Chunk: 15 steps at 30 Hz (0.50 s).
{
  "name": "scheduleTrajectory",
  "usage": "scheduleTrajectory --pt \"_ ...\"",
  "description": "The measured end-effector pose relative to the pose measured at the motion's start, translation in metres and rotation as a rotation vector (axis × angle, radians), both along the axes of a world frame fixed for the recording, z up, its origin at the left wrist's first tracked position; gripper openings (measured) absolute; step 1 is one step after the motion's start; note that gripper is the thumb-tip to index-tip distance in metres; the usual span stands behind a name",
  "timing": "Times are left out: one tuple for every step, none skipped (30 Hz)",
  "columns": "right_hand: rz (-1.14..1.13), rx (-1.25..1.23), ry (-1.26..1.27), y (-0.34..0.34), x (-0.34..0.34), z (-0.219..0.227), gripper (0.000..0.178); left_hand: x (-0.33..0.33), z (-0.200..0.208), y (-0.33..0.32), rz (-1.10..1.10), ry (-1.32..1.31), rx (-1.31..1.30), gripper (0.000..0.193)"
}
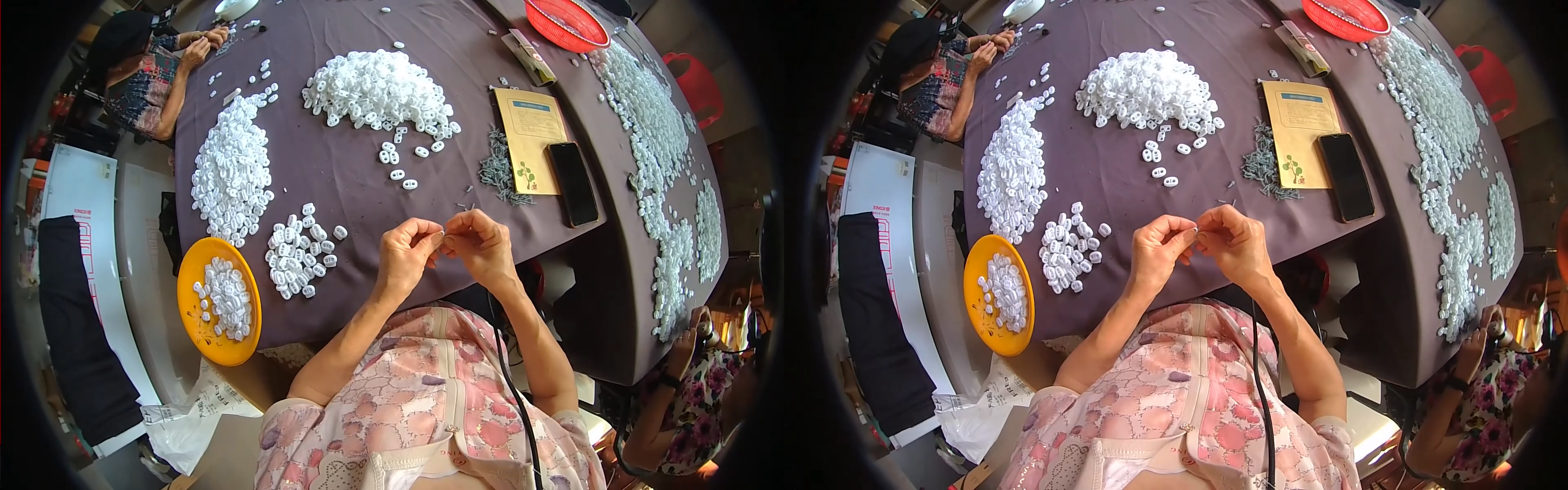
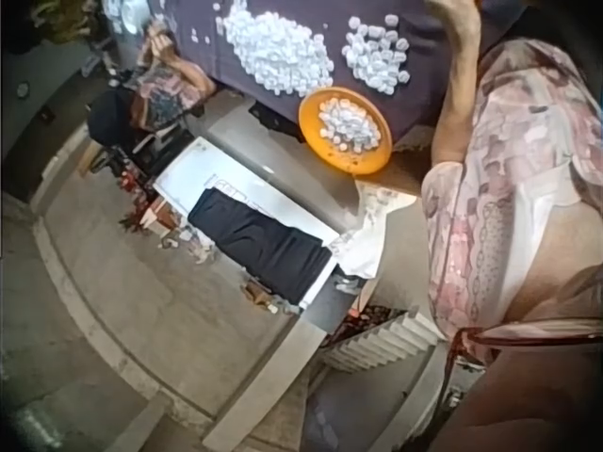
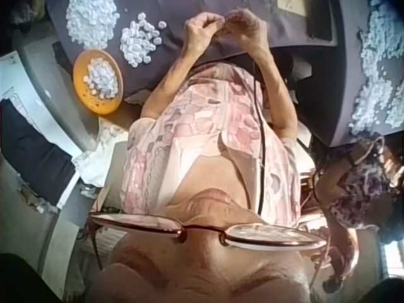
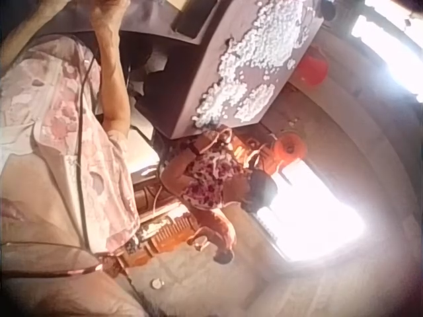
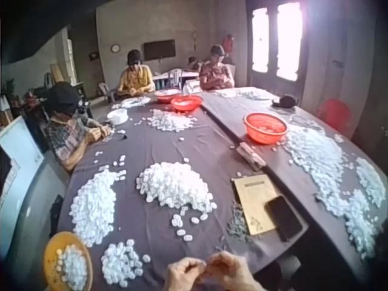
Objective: The person assembles plastic cord locks by inserting small pins into plastic pieces by hand, then sorts and arranges the plastic pieces into piles on the table.
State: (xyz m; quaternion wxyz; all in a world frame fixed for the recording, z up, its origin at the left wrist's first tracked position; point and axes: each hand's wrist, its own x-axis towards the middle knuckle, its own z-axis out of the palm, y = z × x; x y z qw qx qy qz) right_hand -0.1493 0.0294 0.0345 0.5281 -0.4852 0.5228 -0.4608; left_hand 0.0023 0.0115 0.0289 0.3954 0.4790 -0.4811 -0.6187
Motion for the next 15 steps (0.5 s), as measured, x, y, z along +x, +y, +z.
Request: scheduleTrajectory --pt "-0.001 0.0 0.0 0.001 -0.001 -0.001 0.013 0.0 -0.003 0.001 -0.001 0.0 0.0 0.007" --pt "0.005 0.05 -0.045 0.001 -0.001 -0.005 0.014 0.001 -0.008 0.002 -0.001 0.059 0.027 0.007" --pt "0.012 0.1 -0.09 0.001 -0.001 -0.006 0.015 0.002 -0.012 0.003 -0.001 0.118 0.053 0.007" --pt "0.012 0.099 -0.089 0.001 0.0 -0.007 0.015 0.002 -0.014 0.003 -0.001 0.118 0.053 0.007" --pt "0.001 0.103 -0.089 0.001 0.001 -0.008 0.015 0.002 -0.015 0.003 0.011 0.132 0.059 0.007" --pt "-0.009 0.106 -0.089 0.0 0.003 -0.009 0.015 0.002 -0.016 0.003 0.024 0.146 0.065 0.007" --pt "-0.01 0.104 -0.088 -0.001 0.004 -0.01 0.015 0.002 -0.018 0.002 0.024 0.147 0.063 0.007" --pt "-0.013 0.082 -0.062 -0.004 0.004 -0.012 0.015 0.002 -0.019 0.001 0.053 0.186 0.082 0.008" --pt "-0.016 0.061 -0.036 -0.006 0.006 -0.013 0.015 0.003 -0.021 0.001 0.083 0.225 0.1 0.008" --pt "-0.013 0.057 -0.033 -0.01 0.008 -0.013 0.015 0.004 -0.023 -0.001 0.085 0.227 0.097 0.008" --pt "0.009 0.031 -0.016 -0.015 0.012 -0.012 0.015 0.008 -0.026 -0.002 0.126 0.256 0.098 0.008" --pt "0.032 0.004 0.0 -0.019 0.015 -0.012 0.016 0.011 -0.028 -0.003 0.167 0.284 0.1 0.008" --pt "0.038 0.002 0.003 -0.025 0.015 -0.01 0.016 0.015 -0.029 -0.004 0.173 0.287 0.097 0.008" --pt "0.041 -0.033 0.126 -0.031 0.016 -0.009 0.015 0.019 -0.031 -0.005 0.223 0.307 0.103 0.008" --pt "0.044 -0.067 0.249 -0.038 0.017 -0.008 0.015 0.022 -0.032 -0.006 0.274 0.328 0.11 0.008"
